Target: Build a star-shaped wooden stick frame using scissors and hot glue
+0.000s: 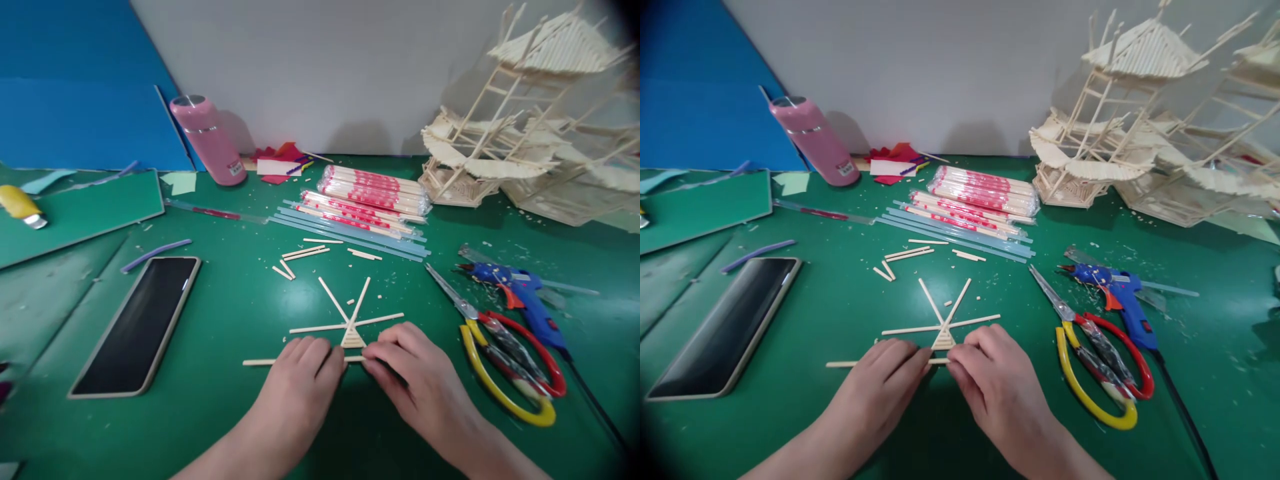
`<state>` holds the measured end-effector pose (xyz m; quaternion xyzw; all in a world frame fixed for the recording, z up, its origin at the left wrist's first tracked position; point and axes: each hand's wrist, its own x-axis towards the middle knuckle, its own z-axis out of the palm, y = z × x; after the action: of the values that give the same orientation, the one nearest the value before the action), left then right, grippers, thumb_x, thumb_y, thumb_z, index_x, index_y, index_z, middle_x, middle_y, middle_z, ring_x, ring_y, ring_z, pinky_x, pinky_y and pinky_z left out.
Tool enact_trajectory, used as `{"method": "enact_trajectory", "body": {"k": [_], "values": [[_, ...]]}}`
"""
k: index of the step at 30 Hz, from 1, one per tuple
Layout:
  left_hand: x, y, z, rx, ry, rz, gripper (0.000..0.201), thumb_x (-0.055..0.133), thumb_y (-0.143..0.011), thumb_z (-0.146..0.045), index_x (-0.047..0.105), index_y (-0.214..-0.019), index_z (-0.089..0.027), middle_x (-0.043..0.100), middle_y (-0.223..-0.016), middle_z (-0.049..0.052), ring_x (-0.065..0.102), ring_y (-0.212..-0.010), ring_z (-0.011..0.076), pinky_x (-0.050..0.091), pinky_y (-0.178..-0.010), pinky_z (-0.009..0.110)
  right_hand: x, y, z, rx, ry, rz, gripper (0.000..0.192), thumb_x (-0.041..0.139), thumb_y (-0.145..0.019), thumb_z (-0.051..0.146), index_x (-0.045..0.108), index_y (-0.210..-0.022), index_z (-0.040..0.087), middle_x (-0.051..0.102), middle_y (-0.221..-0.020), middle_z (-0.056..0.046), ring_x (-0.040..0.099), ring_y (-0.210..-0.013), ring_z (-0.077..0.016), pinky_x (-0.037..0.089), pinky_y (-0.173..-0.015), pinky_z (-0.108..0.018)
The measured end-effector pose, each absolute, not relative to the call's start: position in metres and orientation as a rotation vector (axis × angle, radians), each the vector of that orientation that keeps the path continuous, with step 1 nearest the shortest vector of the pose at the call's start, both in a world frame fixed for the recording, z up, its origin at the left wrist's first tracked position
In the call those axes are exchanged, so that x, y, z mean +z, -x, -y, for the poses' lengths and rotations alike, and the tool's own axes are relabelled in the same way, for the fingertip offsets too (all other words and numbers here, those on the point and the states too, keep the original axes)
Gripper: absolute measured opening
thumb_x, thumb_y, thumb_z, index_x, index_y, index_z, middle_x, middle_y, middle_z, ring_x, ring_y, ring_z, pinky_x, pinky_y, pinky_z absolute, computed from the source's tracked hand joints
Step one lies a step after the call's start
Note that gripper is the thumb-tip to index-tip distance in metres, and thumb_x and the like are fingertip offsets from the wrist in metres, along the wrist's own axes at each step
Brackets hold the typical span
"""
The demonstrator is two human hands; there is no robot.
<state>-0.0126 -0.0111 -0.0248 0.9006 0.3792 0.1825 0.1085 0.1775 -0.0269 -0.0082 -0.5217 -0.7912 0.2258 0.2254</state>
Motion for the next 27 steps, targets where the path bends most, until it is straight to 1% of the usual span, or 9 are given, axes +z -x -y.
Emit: {"method": "enact_trajectory", "body": {"k": [6,11,16,20,27], "values": [[-0.033,0.016,0.013,0.433,-2.569,-1.217,0.017,0.037,-0.087,-0.017,0.054,-0.091,-0.018,0.054,-0.077,0.002,0.049,-0.066,0.0163,0.04,-0.059,0.031,-0.019,-0.18,0.025,0.7,1.434,2.117,0.011,0.047,-0.084,0.016,0.057,-0.086,0.021,0.056,-0.079,-0.002,0.051,-0.072,-0.0141,0.043,-0.061,-0.027],[-0.037,0.018,0.011,0.415,-2.616,-1.212,0.016,0.04,-0.085,-0.016,0.053,-0.095,-0.018,0.053,-0.078,0.003,0.047,-0.067,0.0171,0.039,-0.06,0.032,-0.022,-0.183,0.026,0.7,1.492,2.049,0.012,0.052,-0.08,0.016,0.056,-0.09,0.02,0.056,-0.081,-0.003,0.052,-0.074,-0.0147,0.044,-0.063,-0.027],[-0.037,0.018,0.008,0.408,-2.678,-1.204,0.018,0.04,-0.084,-0.016,0.054,-0.096,-0.017,0.053,-0.077,0.004,0.046,-0.066,0.0167,0.039,-0.06,0.031,-0.024,-0.184,0.029,0.682,1.559,2.069,0.007,0.052,-0.08,0.017,0.056,-0.084,0.019,0.054,-0.077,-0.003,0.051,-0.072,-0.0159,0.043,-0.061,-0.029],[-0.034,0.018,0.007,0.413,-2.72,-1.179,0.021,0.039,-0.084,-0.015,0.054,-0.098,-0.017,0.054,-0.077,0.004,0.047,-0.066,0.0165,0.038,-0.058,0.031,-0.025,-0.183,0.029,0.672,1.555,2.081,0.007,0.051,-0.08,0.017,0.057,-0.083,0.019,0.053,-0.076,-0.003,0.05,-0.071,-0.0158,0.042,-0.06,-0.029],[-0.03,0.021,0.009,0.381,-2.693,-1.171,0.022,0.04,-0.085,-0.015,0.054,-0.102,-0.017,0.054,-0.079,0.005,0.047,-0.067,0.0172,0.04,-0.06,0.032,-0.022,-0.182,0.029,0.623,1.61,2.086,0.01,0.049,-0.08,0.018,0.054,-0.072,0.018,0.05,-0.067,-0.002,0.046,-0.064,-0.0148,0.036,-0.055,-0.028]]}}
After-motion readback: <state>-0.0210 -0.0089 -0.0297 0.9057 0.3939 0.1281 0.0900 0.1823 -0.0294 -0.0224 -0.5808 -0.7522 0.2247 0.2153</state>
